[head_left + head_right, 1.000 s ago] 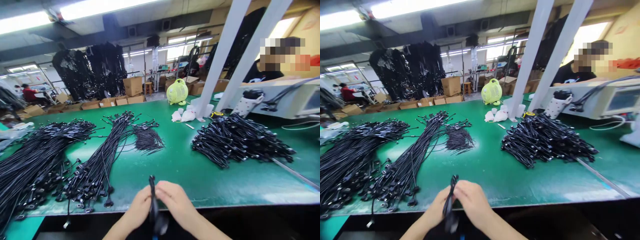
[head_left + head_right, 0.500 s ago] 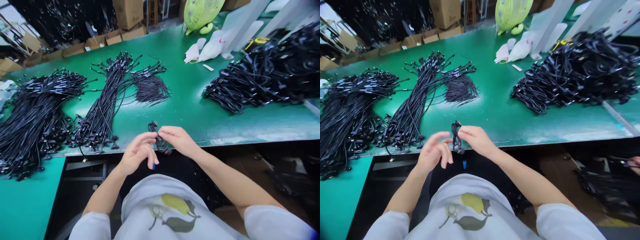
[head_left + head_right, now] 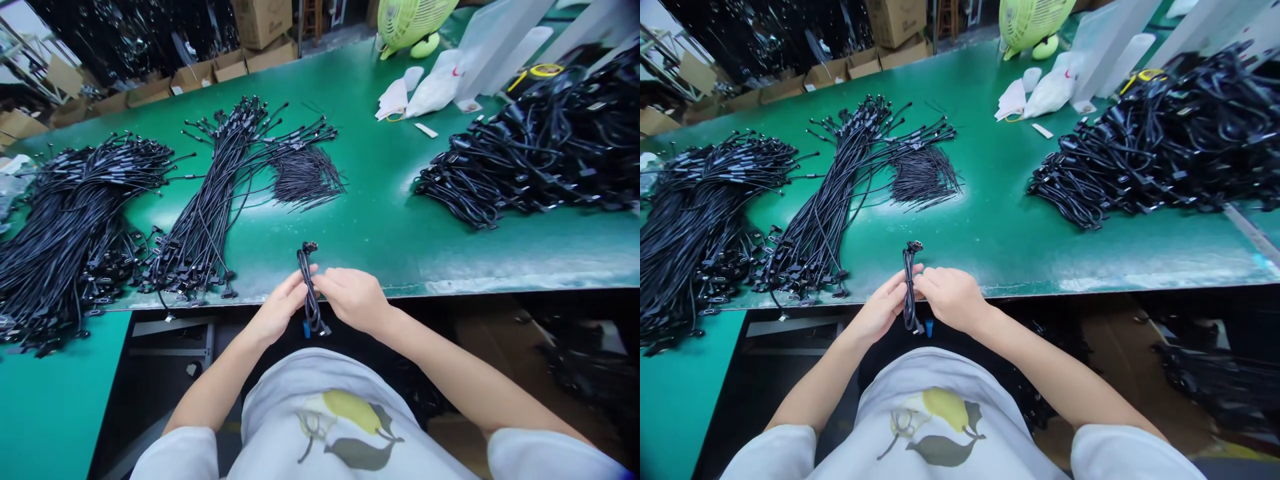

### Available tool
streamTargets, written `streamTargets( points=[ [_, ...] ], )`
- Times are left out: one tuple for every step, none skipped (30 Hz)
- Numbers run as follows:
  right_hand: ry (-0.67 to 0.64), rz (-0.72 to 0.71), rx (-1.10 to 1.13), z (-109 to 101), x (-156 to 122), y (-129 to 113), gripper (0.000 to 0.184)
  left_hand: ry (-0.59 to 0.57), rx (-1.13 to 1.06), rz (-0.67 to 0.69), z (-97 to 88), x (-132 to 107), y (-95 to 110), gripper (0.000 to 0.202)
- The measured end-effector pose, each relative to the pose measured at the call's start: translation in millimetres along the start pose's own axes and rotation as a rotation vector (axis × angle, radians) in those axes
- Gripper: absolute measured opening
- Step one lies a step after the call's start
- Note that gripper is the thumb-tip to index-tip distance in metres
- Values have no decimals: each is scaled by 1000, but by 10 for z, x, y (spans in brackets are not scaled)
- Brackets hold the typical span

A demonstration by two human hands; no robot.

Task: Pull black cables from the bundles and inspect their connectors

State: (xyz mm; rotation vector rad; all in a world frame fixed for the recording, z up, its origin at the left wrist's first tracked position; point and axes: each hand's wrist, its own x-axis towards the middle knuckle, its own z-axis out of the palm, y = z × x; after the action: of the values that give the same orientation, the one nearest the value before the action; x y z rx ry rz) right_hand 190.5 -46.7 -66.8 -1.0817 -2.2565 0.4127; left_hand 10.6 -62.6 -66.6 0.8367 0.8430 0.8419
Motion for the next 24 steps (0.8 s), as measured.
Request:
streamTargets(
  points=[
    [-44,75,144,12,-12,19,37,9,28,54,2,3,-9,48],
    [-96,154,304,25,-25,37,38,4,59,106,8,7,-17,46],
    [-149,226,457,40,-39,51,41,-11,85,146,17,14,-25,44],
    [-191,284,568,56,-52,56,43,-28,97,171,31,26,-36,41],
    [-202,319,610,72,-62,51,45,-32,89,183,49,44,-49,39],
    [-182,328,577,88,-68,34,45,-12,62,193,71,69,-65,38],
    [-140,310,483,108,-70,6,43,28,19,209,96,102,-84,37],
    [-92,273,360,133,-69,-30,39,81,-33,231,124,142,-103,36],
    [-47,228,243,165,-67,-66,36,139,-88,255,153,185,-120,36],
    [-9,191,153,204,-64,-98,36,188,-138,273,180,229,-133,35],
    [20,170,94,249,-63,-119,39,224,-181,283,205,270,-140,35],
    [42,165,56,296,-64,-126,41,246,-214,286,224,303,-140,35],
    [66,165,20,339,-68,-116,41,259,-239,281,235,327,-133,35],
    [88,164,-27,374,-73,-91,39,262,-253,270,237,341,-119,37],
    [99,154,-89,398,-78,-55,37,252,-253,254,230,346,-101,41],
    [103,132,-158,409,-82,-15,35,235,-240,244,216,345,-81,46],
    [100,104,-225,409,-85,23,32,218,-223,243,197,343,-62,51],
    [93,75,-283,402,-85,51,30,208,-208,250,179,342,-47,52],
    [78,49,-325,392,-84,65,26,209,-204,261,164,347,-36,49],
    [57,27,-350,384,-82,64,23,224,-215,276,156,360,-32,41],
    [33,13,-362,380,-79,50,21,250,-239,290,156,380,-34,35],
    [2,5,-369,381,-74,32,18,283,-265,301,163,405,-41,36],
    [-36,5,-371,383,-66,21,17,311,-278,304,173,432,-51,40],
    [-77,10,-368,379,-54,29,17,329,-272,295,181,454,-62,43]
  ],
)
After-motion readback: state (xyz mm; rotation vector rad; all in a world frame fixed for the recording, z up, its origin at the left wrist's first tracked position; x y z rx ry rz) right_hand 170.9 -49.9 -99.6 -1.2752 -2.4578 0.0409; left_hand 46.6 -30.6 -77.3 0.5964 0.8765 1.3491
